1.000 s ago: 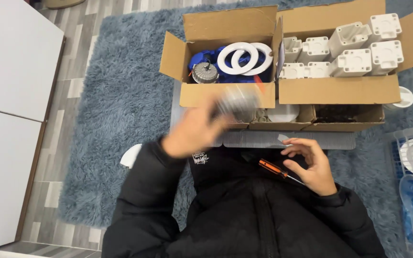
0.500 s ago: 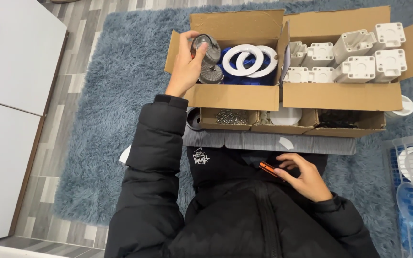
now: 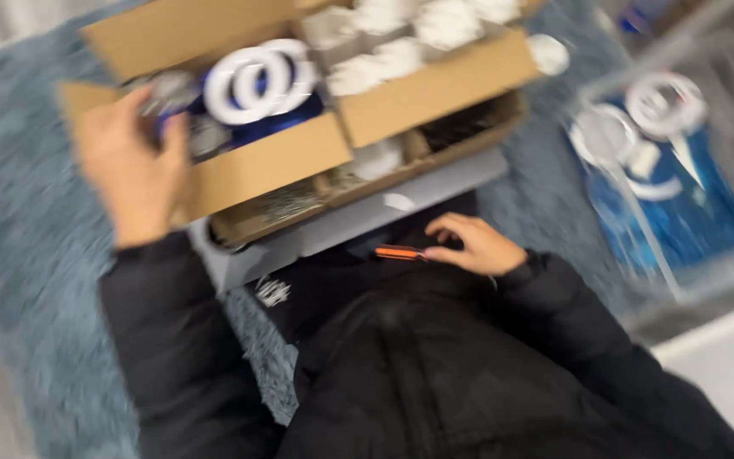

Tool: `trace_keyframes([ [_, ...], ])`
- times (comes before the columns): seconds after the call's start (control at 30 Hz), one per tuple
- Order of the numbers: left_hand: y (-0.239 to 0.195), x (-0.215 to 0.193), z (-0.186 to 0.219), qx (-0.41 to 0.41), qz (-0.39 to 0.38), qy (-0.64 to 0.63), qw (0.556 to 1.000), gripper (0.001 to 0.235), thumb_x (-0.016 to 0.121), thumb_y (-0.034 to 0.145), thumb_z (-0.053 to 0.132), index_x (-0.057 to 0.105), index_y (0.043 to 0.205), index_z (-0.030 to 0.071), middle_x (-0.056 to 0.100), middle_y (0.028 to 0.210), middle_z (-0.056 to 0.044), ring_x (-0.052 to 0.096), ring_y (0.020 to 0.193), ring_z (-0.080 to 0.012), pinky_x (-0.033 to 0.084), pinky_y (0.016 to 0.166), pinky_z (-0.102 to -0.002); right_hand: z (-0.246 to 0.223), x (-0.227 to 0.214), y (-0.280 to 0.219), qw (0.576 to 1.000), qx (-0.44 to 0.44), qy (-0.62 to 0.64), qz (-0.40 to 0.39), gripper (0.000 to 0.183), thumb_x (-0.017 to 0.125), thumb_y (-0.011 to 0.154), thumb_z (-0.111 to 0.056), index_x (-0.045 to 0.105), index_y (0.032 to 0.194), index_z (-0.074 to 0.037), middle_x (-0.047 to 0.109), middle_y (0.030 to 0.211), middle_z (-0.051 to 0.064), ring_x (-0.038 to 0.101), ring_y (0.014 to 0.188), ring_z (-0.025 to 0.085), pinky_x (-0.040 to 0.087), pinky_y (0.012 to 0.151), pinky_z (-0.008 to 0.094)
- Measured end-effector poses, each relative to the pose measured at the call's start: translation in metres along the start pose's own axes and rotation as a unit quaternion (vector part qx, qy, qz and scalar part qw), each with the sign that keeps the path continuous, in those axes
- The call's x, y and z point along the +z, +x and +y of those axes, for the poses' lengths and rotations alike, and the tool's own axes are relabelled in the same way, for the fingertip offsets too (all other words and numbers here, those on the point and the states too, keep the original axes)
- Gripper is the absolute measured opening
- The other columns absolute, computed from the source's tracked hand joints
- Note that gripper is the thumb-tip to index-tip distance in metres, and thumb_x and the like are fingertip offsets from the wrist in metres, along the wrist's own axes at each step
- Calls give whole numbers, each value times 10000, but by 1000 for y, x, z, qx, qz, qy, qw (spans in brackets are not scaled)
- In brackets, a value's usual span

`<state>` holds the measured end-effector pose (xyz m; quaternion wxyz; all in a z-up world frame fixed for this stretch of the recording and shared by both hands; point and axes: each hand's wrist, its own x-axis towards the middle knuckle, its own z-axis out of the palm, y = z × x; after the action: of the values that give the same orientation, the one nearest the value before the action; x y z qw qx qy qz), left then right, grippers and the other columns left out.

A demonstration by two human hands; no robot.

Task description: Disassembling LED light fixtures by removing outer rings and using a screwdriver to separate internal components.

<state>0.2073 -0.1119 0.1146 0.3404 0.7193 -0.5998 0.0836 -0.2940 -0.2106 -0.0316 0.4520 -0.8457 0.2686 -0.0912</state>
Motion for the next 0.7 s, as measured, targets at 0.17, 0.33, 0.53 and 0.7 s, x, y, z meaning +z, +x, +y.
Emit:
trace_keyframes([
  [0.17,-30,-14,17,18,-7,325,946,283,1055,1109,382,865,1115,172,477,1103,-102,499,1019,-321,449,786,-454,32,-19,-14,998,40,-47,34,472,805,964,-452,725,1285,-115,786,1168,104,782,1020,249,579,925,393],
  [0.33,-38,-35,86,87,50,238,966,251,977,986,133,828,1162,35,551,1325,-194,539,1241,-389,441,880,-566,37,-29,-18,996,55,-59,40,461,774,1002,-428,713,1309,-90,758,1214,112,764,1057,260,558,953,412],
  [0.53,-65,-13,165,196,-106,-48,974,164,873,1036,74,762,1129,-4,732,1178,-222,700,1061,-390,570,916,-514,78,-29,-21,992,99,-49,67,405,755,1043,-381,736,1288,-58,740,1226,127,745,1071,269,569,991,414],
  [0.7,-135,35,170,167,-237,-173,941,136,829,963,149,799,1093,124,803,1057,-73,777,1000,-289,534,800,-378,155,-59,-49,983,58,-88,149,238,870,1019,-201,782,1141,-17,742,1009,146,789,981,336,638,873,424],
])
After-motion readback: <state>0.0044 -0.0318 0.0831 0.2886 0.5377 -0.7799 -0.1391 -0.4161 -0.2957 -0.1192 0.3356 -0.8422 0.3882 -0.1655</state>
